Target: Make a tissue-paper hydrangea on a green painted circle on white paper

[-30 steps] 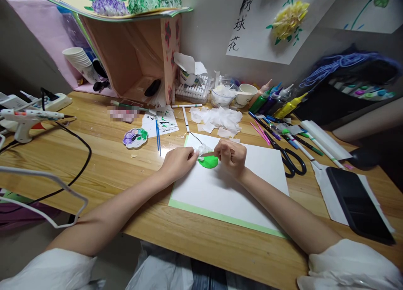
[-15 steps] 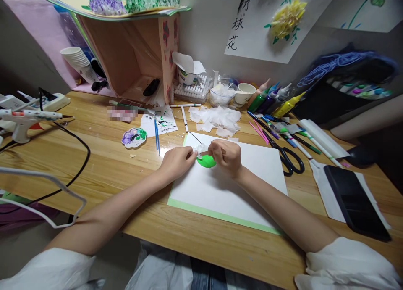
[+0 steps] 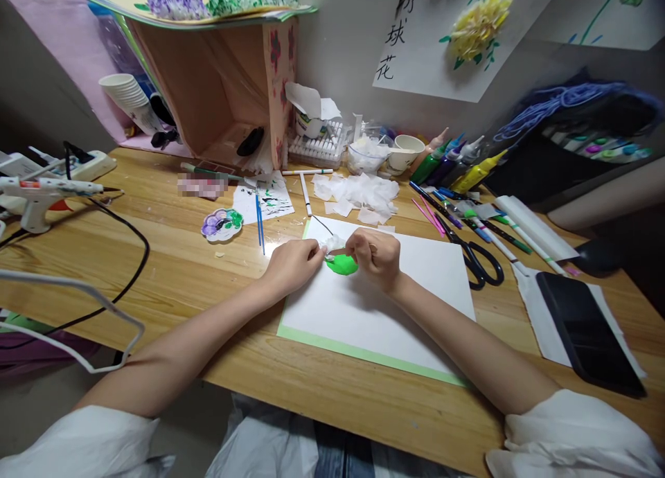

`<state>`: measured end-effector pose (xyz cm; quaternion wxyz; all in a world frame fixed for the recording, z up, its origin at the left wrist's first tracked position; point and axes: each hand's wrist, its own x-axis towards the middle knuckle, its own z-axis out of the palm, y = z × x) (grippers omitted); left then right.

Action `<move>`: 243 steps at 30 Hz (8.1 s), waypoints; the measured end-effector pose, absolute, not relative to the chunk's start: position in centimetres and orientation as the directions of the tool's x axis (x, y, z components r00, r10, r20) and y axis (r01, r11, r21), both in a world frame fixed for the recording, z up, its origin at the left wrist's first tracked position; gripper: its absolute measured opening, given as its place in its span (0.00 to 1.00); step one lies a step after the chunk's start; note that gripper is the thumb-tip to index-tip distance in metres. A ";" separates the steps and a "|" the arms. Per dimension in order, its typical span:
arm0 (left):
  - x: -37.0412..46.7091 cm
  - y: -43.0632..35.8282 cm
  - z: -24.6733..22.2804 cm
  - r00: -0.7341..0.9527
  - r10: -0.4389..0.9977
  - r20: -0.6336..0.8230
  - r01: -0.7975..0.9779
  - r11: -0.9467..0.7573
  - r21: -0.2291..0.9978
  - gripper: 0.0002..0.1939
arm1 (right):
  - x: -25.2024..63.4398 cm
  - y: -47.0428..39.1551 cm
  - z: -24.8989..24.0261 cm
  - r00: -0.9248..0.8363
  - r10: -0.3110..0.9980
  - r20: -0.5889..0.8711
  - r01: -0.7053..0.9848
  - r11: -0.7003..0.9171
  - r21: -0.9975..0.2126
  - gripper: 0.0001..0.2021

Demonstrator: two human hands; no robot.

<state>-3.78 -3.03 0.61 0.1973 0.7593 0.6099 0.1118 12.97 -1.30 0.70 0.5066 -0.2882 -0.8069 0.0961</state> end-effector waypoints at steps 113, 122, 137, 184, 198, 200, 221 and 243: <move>-4.9 -2.2 0.4 0.275 0.961 -0.034 0.729 -0.185 0.659 0.11 | 14.8 0.1 3.2 -0.745 0.592 0.308 0.418 0.773 -0.478 0.14; -4.8 -2.3 0.5 0.276 0.960 -0.039 0.731 -0.184 0.658 0.12 | 15.0 0.0 3.2 -0.730 0.472 0.494 0.294 0.870 -0.396 0.11; -4.7 -2.4 0.5 0.280 0.959 -0.035 0.733 -0.190 0.653 0.11 | 14.8 0.2 2.5 -0.723 0.516 0.459 0.330 0.842 -0.427 0.12; -4.7 -2.1 0.4 0.294 0.955 -0.037 0.750 -0.206 0.629 0.19 | 14.8 -0.2 2.9 -0.592 0.640 0.489 0.390 0.759 -0.521 0.13; -4.7 -2.2 0.6 0.306 0.952 0.001 0.692 -0.223 0.687 0.14 | 17.3 1.8 4.8 -0.318 0.768 0.556 0.461 0.637 -0.617 0.11; -4.6 -2.3 0.5 0.318 0.948 0.028 0.680 -0.249 0.690 0.14 | 18.6 3.0 4.7 -0.318 0.834 0.451 0.563 0.549 -0.617 0.10; -4.4 -2.2 0.4 0.137 0.977 0.164 0.630 -0.213 0.746 0.10 | 21.6 5.0 3.4 -0.474 0.808 0.349 0.710 0.586 -0.391 0.02; -3.4 -3.5 2.1 0.216 0.937 0.276 0.423 -0.344 0.838 0.12 | 18.4 0.3 2.7 -0.364 0.864 0.348 0.235 0.446 -0.864 0.07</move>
